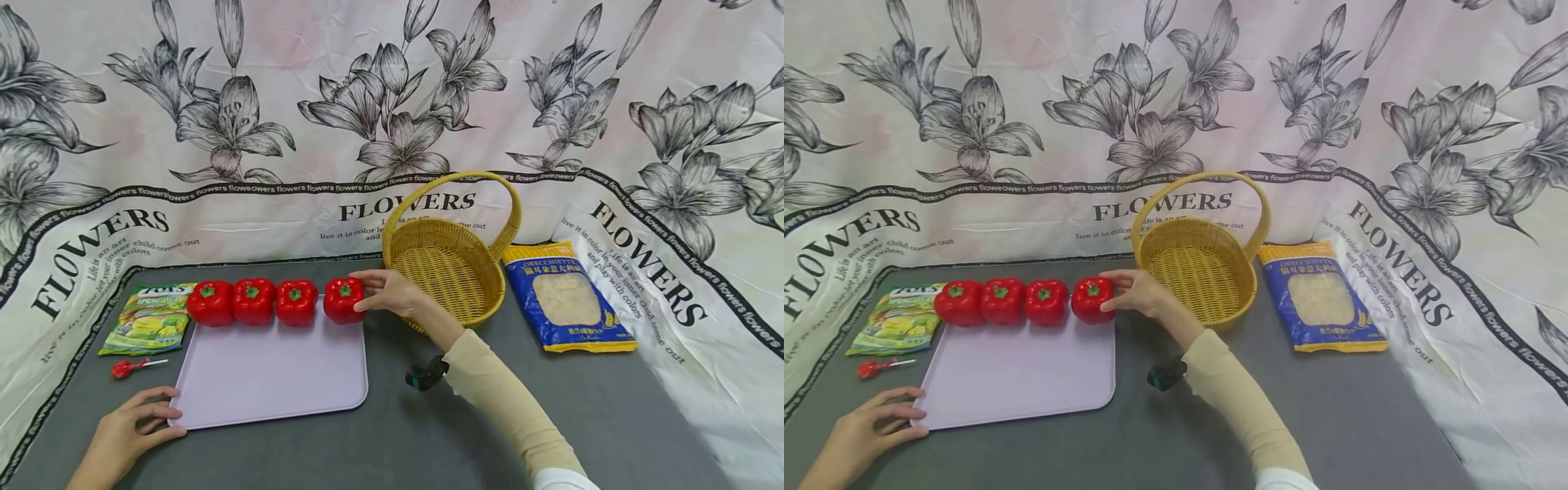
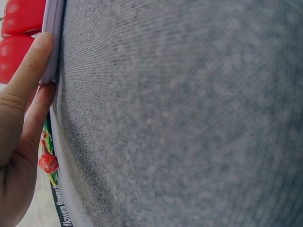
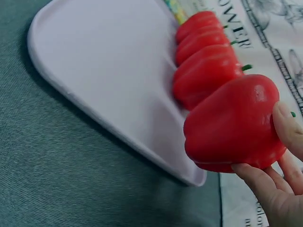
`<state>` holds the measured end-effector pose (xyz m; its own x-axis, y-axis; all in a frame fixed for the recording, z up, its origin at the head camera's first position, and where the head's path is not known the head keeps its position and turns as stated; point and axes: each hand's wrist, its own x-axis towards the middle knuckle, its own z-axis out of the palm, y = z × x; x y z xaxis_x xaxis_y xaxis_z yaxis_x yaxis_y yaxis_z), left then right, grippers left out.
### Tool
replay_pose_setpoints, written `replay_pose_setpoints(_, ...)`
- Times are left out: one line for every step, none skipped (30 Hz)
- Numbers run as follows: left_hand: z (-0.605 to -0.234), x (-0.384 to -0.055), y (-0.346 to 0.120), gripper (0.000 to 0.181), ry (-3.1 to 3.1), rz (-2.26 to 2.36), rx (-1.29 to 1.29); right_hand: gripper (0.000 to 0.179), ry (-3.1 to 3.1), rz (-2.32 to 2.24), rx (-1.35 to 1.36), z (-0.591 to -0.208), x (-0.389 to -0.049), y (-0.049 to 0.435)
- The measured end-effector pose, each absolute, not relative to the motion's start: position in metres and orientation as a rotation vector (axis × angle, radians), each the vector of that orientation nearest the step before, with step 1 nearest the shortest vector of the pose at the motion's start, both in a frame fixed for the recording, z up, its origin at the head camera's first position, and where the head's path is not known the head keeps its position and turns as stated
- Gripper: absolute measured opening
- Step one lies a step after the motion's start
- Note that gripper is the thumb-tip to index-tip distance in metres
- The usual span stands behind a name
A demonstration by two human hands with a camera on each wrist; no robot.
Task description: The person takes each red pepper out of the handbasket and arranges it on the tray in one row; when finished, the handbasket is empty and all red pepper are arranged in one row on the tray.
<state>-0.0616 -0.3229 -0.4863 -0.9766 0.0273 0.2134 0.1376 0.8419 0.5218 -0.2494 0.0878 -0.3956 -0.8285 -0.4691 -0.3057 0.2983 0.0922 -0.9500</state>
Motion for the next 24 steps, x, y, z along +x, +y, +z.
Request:
replay_pose_setpoints(-0.486,-0.061,-0.322,0.029,-2.827,-0.842,-0.12,0.058,1.832,-1.791,-0.15,-0.397,-0.249,0.086)
replay_pose_setpoints(-0.486,-0.061,-0.321,0.029,-2.83,-0.851,-0.115,0.059,1.845,-1.787,-0.139,-0.399,-0.25,0.085)
replay_pose_setpoints(-0.485,-0.061,-0.321,0.029,-2.833,-0.865,-0.108,0.059,1.87,-1.777,-0.133,-0.401,-0.25,0.084)
replay_pose_setpoints(-0.485,-0.061,-0.32,0.029,-2.83,-0.878,-0.105,0.059,1.887,-1.77,-0.129,-0.402,-0.25,0.083)
replay_pose_setpoints(-0.485,-0.06,-0.32,0.029,-2.829,-0.901,-0.099,0.06,1.903,-1.763,-0.126,-0.404,-0.25,0.082)
replay_pose_setpoints(-0.485,-0.06,-0.319,0.029,-2.823,-0.906,-0.099,0.06,1.91,-1.762,-0.121,-0.405,-0.25,0.081)
replay_pose_setpoints(-0.485,-0.06,-0.319,0.029,-2.816,-0.911,-0.1,0.061,1.918,-1.76,-0.12,-0.406,-0.251,0.08)
replay_pose_setpoints(-0.485,-0.06,-0.319,0.029,-2.805,-0.913,-0.107,0.061,1.919,-1.759,-0.126,-0.407,-0.251,0.079)
replay_pose_setpoints(-0.485,-0.061,-0.319,0.029,-2.794,-0.914,-0.114,0.061,1.917,-1.759,-0.125,-0.407,-0.252,0.078)
replay_pose_setpoints(-0.485,-0.061,-0.319,0.03,-2.783,-0.919,-0.122,0.062,1.908,-1.763,-0.126,-0.408,-0.253,0.078)
replay_pose_setpoints(-0.486,-0.061,-0.319,0.03,-2.775,-0.915,-0.13,0.063,1.899,-1.767,-0.126,-0.408,-0.253,0.077)
replay_pose_setpoints(-0.486,-0.061,-0.319,0.03,-2.768,-0.912,-0.138,0.063,1.892,-1.769,-0.127,-0.408,-0.254,0.076)
replay_pose_setpoints(-0.487,-0.061,-0.319,0.031,-2.755,-0.915,-0.15,0.064,1.883,-1.771,-0.13,-0.409,-0.254,0.075)
replay_pose_setpoints(-0.487,-0.061,-0.319,0.031,-2.742,-0.92,-0.162,0.064,1.876,-1.772,-0.129,-0.41,-0.254,0.075)
replay_pose_setpoints(-0.487,-0.061,-0.319,0.031,-2.739,-0.923,-0.165,0.064,1.868,-1.774,-0.127,-0.41,-0.255,0.074)
replay_pose_setpoints(-0.487,-0.062,-0.319,0.031,-2.734,-0.926,-0.172,0.064,1.864,-1.776,-0.13,-0.411,-0.255,0.074)
replay_pose_setpoints(-0.487,-0.062,-0.318,0.032,-2.731,-0.929,-0.175,0.063,1.859,-1.776,-0.131,-0.411,-0.255,0.074)
replay_pose_setpoints(-0.487,-0.062,-0.318,0.032,-2.728,-0.931,-0.178,0.063,1.855,-1.777,-0.131,-0.412,-0.255,0.074)
replay_pose_setpoints(-0.487,-0.063,-0.318,0.032,-2.726,-0.934,-0.179,0.063,1.855,-1.777,-0.133,-0.413,-0.256,0.074)
replay_pose_setpoints(-0.487,-0.063,-0.318,0.032,-2.731,-0.934,-0.176,0.063,1.857,-1.775,-0.134,-0.413,-0.256,0.075)
replay_pose_setpoints(-0.487,-0.063,-0.318,0.032,-2.734,-0.93,-0.175,0.063,1.862,-1.773,-0.142,-0.414,-0.256,0.075)
replay_pose_setpoints(-0.487,-0.063,-0.318,0.032,-2.735,-0.927,-0.176,0.063,1.87,-1.769,-0.15,-0.414,-0.257,0.075)
replay_pose_setpoints(-0.487,-0.063,-0.318,0.032,-2.734,-0.927,-0.178,0.064,1.876,-1.765,-0.154,-0.415,-0.258,0.076)
replay_pose_setpoints(-0.487,-0.064,-0.318,0.032,-2.732,-0.926,-0.186,0.064,1.886,-1.758,-0.162,-0.416,-0.258,0.076)
